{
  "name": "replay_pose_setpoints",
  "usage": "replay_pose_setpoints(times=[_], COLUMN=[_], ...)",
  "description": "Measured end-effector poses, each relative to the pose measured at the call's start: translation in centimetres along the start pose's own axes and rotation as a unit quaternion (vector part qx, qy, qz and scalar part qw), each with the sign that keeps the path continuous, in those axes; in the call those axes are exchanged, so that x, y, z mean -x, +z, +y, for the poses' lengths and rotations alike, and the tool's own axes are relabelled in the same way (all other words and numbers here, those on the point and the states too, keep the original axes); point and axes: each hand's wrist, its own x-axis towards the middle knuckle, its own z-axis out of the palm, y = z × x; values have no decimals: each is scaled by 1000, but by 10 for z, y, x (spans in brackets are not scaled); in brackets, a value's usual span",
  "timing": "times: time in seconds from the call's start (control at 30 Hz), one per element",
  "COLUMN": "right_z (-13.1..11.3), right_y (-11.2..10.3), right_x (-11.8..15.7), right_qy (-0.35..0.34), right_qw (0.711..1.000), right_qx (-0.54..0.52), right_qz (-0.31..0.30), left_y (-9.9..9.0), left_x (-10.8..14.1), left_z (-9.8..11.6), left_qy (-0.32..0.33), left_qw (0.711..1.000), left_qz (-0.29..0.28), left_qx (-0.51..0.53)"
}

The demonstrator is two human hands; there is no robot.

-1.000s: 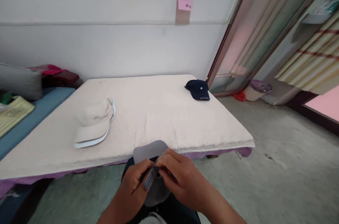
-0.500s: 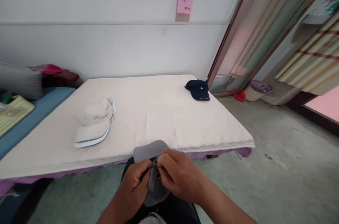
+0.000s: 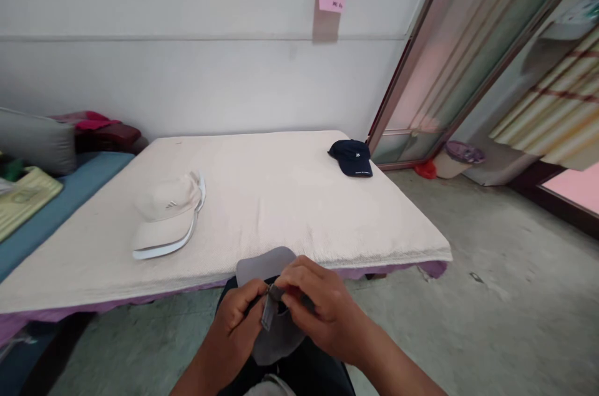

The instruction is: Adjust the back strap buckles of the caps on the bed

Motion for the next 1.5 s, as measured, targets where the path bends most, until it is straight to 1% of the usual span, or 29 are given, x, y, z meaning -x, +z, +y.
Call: replay_pose_setpoints(times=[0.07, 0.2, 0.3, 0.4, 0.57, 0.63, 0.7, 0.77, 0.83, 0.97, 1.17, 1.23, 1.3, 1.5], right_z=[-3, -2, 0, -1, -2, -1, 2, 5, 8, 11, 18, 21, 21, 12], right_y=[0, 2, 3, 3, 5, 6, 8, 9, 10, 10, 13, 12, 10, 6], right_x=[-1, -3, -5, -8, -10, -11, -11, -11, -11, -12, -16, -16, -15, -9], right_qy=[-24, -52, -56, -42, -30, -22, -6, 23, 58, 107, 152, 145, 119, 0], right_qw=[999, 992, 984, 980, 979, 982, 989, 995, 997, 994, 988, 989, 992, 999], right_qx=[31, 91, 142, 175, 183, 171, 136, 93, 58, 21, -29, -41, -40, 21], right_qz=[-35, -68, -93, -91, -86, -75, -51, -21, -5, 0, 0, -3, -9, -34], left_y=[0, 0, 0, 1, 1, 1, 2, 2, 2, 3, 6, 5, 3, -5], left_x=[0, 0, 0, -1, -2, -1, -1, -1, -2, -3, -1, -2, -3, -8], left_z=[-1, -4, -6, -4, -1, -1, -2, -4, -6, -10, -12, -13, -13, -12], left_qy=[8, 9, 15, 31, 43, 48, 50, 51, 50, 43, 58, 58, 45, 4], left_qw=[1000, 999, 997, 995, 994, 993, 993, 993, 994, 995, 992, 992, 995, 999], left_qz=[1, -6, 0, 15, 29, 33, 35, 30, 20, 1, 18, 21, 21, 31], left_qx=[-10, -41, -73, -90, -100, -104, -104, -100, -96, -90, -109, -111, -88, 15])
